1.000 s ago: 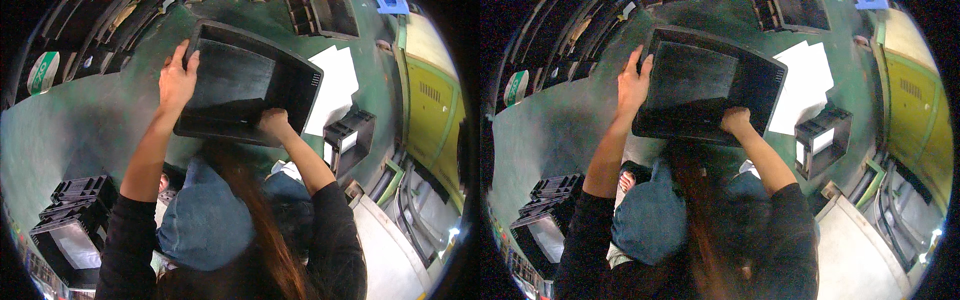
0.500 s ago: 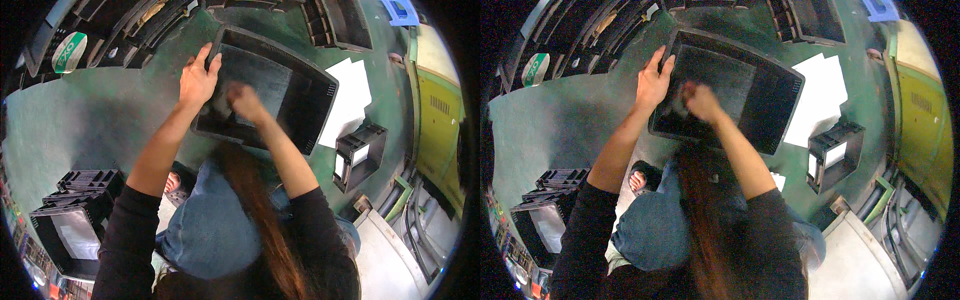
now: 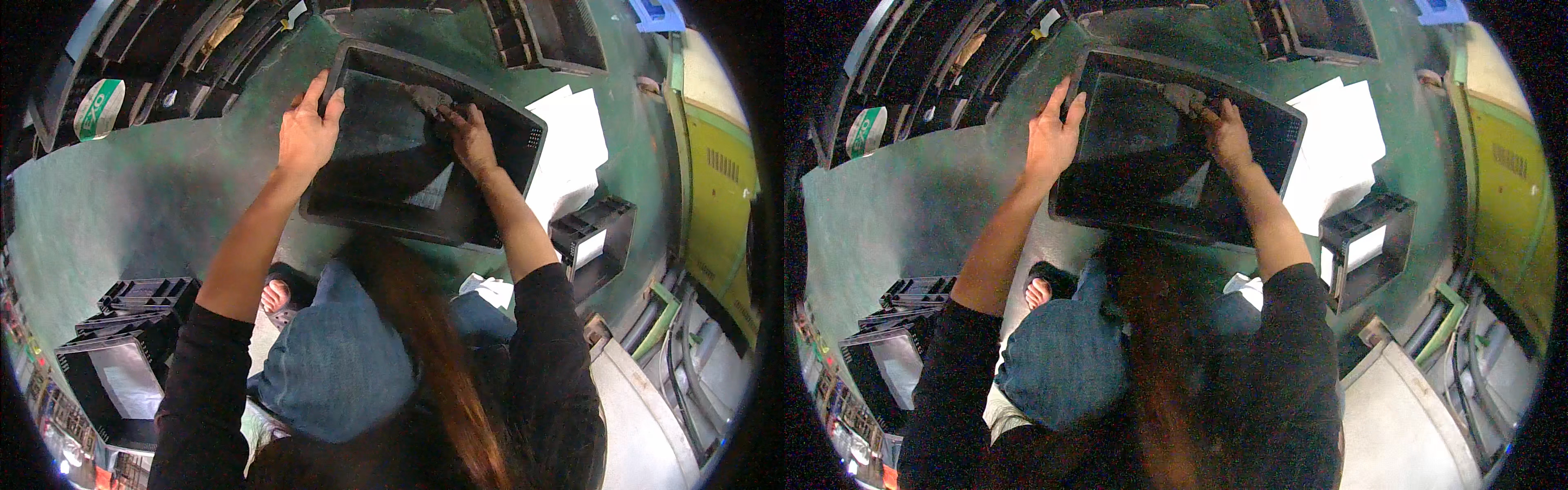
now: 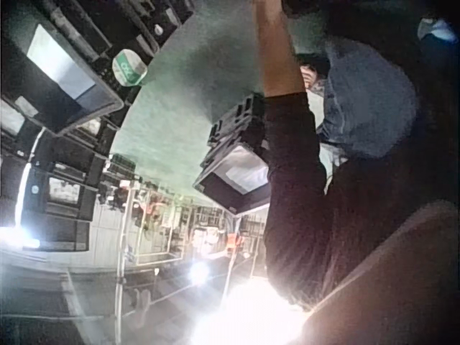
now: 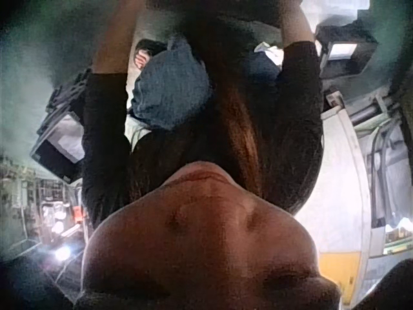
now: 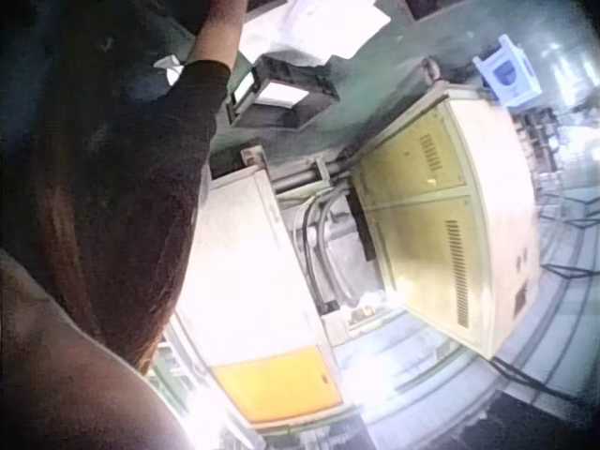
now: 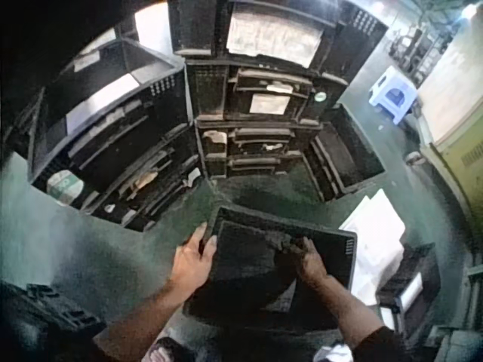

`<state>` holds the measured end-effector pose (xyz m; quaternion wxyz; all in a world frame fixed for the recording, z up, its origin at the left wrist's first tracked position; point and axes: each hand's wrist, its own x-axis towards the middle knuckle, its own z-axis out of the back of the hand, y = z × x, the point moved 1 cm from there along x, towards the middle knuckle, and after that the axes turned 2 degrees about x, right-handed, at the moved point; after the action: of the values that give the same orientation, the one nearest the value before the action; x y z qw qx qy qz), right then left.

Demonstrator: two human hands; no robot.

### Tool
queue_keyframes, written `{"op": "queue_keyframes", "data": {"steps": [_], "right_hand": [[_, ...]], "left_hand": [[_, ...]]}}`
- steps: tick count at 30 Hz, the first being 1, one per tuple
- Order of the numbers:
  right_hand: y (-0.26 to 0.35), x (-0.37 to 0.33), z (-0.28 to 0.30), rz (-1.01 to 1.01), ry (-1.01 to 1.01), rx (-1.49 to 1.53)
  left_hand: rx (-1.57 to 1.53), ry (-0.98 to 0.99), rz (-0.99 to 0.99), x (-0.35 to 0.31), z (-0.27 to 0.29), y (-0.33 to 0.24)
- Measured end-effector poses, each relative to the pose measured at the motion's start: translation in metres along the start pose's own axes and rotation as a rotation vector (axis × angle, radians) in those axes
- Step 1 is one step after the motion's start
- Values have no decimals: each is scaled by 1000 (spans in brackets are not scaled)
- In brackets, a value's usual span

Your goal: The person sits on the floor and repeatedly wipes the interior of black plastic trays with a cloth, inserts white paper sheets, and stacks the trays. The person handles multiple trays one at a time, wiping them and placing them into a stack.

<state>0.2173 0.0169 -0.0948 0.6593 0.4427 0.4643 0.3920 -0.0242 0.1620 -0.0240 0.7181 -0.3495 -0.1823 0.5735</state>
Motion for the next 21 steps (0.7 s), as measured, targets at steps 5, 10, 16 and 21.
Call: {"op": "queue_keyframes", "data": {"steps": [5,10,16,21], "right_hand": [[16,-28,-51,-49,486,-441],[1,-46,29,154,172,-886],[14,-89,-19,-696,553,-1062],[63,-31,-176,-58,499,-821]], "left_hand": [[-3,-34,-56,-1,-1,-3],[-70,-14,-57,-2,-2,-2],[11,-1,-33,-2,-5,-4],[58,8,-15,-3,-9,-7]]}}
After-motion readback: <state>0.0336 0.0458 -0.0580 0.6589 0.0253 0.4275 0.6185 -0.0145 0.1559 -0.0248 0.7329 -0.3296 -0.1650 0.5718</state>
